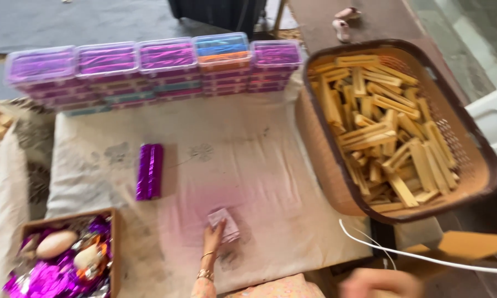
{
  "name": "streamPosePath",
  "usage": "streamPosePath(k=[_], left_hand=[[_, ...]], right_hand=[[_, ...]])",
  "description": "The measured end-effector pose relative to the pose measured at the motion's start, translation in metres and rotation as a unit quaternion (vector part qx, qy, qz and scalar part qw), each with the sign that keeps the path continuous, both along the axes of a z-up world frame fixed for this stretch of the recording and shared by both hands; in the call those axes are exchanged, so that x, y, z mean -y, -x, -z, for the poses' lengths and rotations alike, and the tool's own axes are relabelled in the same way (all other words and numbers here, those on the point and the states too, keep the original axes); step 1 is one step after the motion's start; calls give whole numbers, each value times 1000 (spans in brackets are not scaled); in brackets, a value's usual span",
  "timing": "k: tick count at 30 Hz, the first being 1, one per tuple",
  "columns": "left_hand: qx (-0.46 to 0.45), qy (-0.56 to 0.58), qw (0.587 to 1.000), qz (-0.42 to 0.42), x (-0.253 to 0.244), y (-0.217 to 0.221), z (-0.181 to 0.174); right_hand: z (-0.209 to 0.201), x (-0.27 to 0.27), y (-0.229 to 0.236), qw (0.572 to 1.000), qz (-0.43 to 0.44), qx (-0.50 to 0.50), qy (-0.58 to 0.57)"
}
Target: Assembling wooden box components by inserting wrapped items into slots and applying a translucent film cover.
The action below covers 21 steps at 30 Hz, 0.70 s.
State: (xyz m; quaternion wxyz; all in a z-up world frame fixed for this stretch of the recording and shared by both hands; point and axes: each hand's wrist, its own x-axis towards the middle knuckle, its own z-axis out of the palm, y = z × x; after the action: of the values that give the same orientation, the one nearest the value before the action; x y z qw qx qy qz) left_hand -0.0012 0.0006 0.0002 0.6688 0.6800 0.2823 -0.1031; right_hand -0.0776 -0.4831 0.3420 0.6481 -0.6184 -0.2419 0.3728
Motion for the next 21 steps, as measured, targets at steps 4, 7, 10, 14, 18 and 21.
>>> streamPosePath(k=[4,7,10,14,18,21], left_hand=[[-19,103,994,-16,-6,6,7],[-22,174,983,-59,-27,25,17],[-46,190,975,-104,-54,49,15],[-21,130,977,-166,-97,78,21],[-14,169,967,-192,-118,85,-19],[16,170,976,-137,-110,76,5]], right_hand=[[-36,-232,-59,980,-107,37,163],[39,-303,-96,910,-56,330,245],[99,-349,-144,829,-21,475,294],[144,-397,-174,736,-60,555,383],[138,-417,-139,776,22,560,288],[140,-419,-102,848,70,481,210]])
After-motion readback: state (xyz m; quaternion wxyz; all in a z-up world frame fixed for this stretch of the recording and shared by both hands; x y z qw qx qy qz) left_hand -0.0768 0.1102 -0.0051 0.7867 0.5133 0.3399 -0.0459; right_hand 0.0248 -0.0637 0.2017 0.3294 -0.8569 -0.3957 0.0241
